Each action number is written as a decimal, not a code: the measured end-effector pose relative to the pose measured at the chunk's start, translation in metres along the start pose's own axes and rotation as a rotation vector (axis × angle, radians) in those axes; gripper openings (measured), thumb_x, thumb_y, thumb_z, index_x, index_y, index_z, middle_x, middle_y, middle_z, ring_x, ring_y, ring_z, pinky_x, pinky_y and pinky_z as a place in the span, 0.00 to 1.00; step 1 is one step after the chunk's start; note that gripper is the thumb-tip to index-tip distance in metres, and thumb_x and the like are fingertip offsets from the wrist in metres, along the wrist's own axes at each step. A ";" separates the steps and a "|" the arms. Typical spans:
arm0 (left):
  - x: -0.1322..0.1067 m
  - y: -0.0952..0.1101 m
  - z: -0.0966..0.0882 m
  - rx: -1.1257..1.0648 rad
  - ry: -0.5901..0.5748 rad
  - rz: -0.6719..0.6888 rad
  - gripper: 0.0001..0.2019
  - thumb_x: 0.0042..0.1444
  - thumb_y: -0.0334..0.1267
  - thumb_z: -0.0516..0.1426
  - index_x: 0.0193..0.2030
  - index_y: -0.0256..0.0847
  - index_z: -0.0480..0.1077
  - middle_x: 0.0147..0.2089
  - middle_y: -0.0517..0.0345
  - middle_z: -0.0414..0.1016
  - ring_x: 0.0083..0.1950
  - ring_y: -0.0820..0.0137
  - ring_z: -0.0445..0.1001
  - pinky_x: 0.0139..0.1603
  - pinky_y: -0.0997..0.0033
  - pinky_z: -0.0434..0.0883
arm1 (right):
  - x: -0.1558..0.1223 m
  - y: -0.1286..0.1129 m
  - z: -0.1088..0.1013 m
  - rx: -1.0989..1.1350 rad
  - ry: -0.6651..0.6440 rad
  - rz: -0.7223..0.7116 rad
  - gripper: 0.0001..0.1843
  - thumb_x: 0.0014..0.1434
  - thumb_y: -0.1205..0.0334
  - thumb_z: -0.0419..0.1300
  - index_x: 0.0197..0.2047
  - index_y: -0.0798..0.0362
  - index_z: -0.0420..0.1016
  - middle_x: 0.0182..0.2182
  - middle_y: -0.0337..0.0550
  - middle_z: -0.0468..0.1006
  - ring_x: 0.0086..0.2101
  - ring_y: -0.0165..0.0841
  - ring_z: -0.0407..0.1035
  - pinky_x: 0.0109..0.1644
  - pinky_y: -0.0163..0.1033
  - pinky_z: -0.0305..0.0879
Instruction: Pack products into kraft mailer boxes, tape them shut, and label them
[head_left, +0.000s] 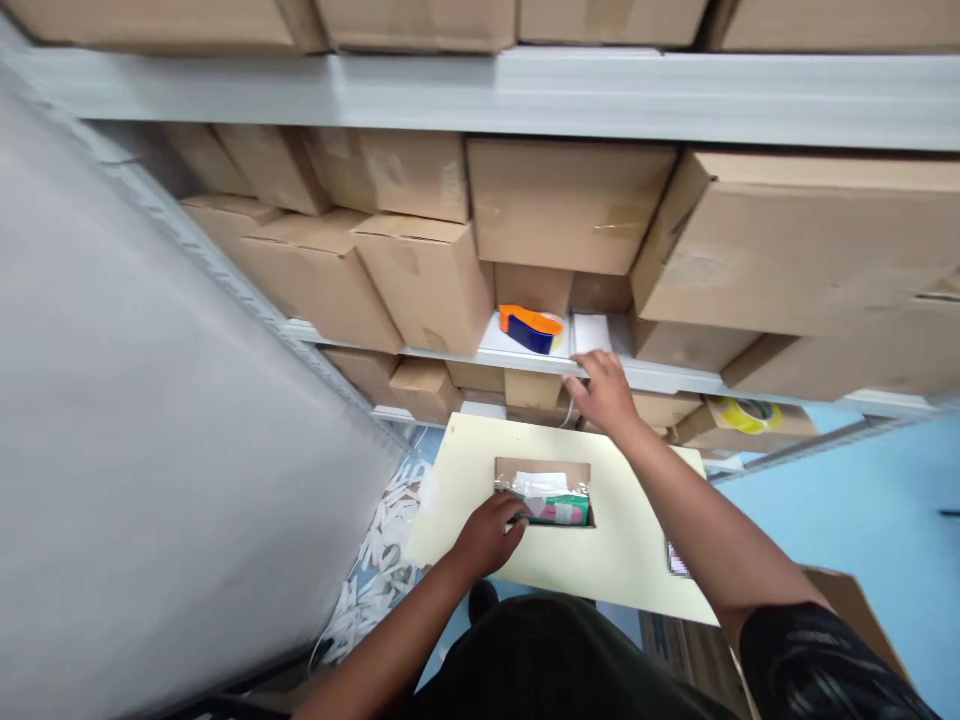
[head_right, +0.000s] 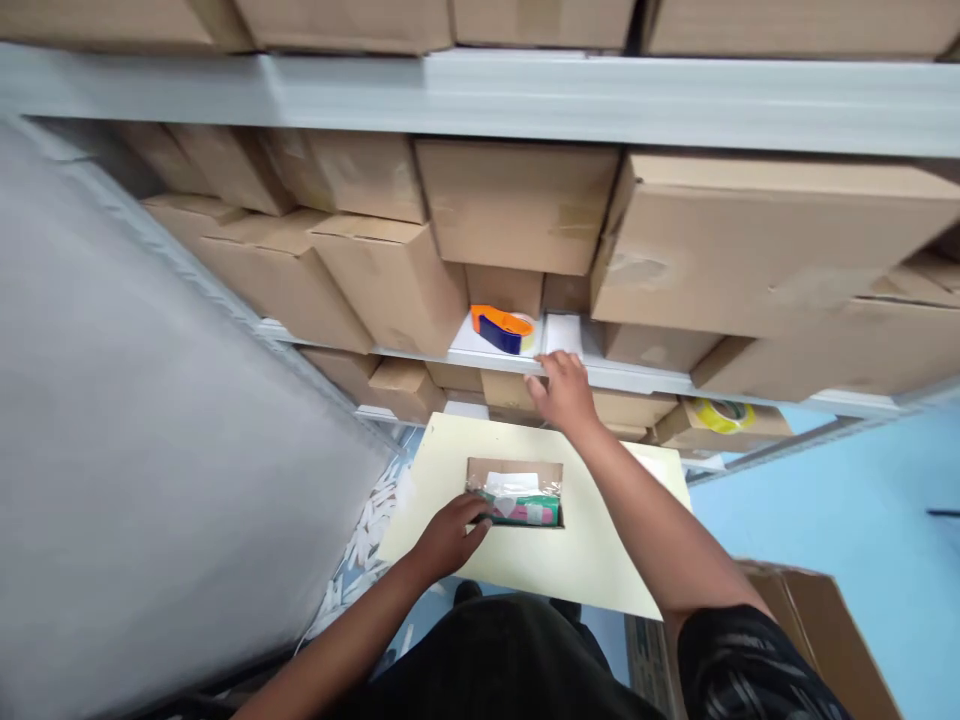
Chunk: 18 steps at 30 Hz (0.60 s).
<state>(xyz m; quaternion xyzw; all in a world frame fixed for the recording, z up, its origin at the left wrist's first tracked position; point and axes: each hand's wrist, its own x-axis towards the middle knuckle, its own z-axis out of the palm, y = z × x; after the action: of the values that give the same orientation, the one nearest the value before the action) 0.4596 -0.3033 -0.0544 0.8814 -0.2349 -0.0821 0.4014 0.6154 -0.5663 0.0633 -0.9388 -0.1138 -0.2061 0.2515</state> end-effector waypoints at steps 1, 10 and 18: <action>0.011 0.005 0.002 0.014 -0.038 0.026 0.10 0.64 0.36 0.55 0.48 0.47 0.77 0.50 0.55 0.79 0.54 0.64 0.76 0.60 0.63 0.72 | -0.033 0.008 -0.005 0.098 -0.015 0.040 0.16 0.67 0.53 0.56 0.50 0.53 0.78 0.46 0.53 0.78 0.49 0.46 0.68 0.58 0.50 0.61; 0.153 0.076 0.094 0.256 -0.457 0.280 0.12 0.66 0.41 0.55 0.52 0.46 0.76 0.53 0.54 0.78 0.56 0.62 0.75 0.61 0.62 0.70 | -0.321 0.081 -0.004 0.468 -0.247 0.823 0.16 0.64 0.48 0.54 0.35 0.48 0.77 0.33 0.44 0.82 0.36 0.42 0.76 0.42 0.44 0.70; 0.270 0.101 0.249 0.538 -0.618 0.227 0.12 0.63 0.41 0.56 0.50 0.44 0.76 0.53 0.51 0.78 0.54 0.59 0.75 0.52 0.63 0.72 | -0.391 0.122 -0.021 0.524 -0.285 0.976 0.15 0.63 0.51 0.54 0.36 0.49 0.79 0.36 0.44 0.83 0.39 0.40 0.77 0.43 0.42 0.68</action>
<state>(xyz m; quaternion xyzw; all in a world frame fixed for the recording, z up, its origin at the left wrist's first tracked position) 0.5777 -0.6573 -0.1326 0.8572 -0.4529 -0.2337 0.0744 0.2995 -0.7234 -0.1457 -0.8075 0.2529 0.0975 0.5239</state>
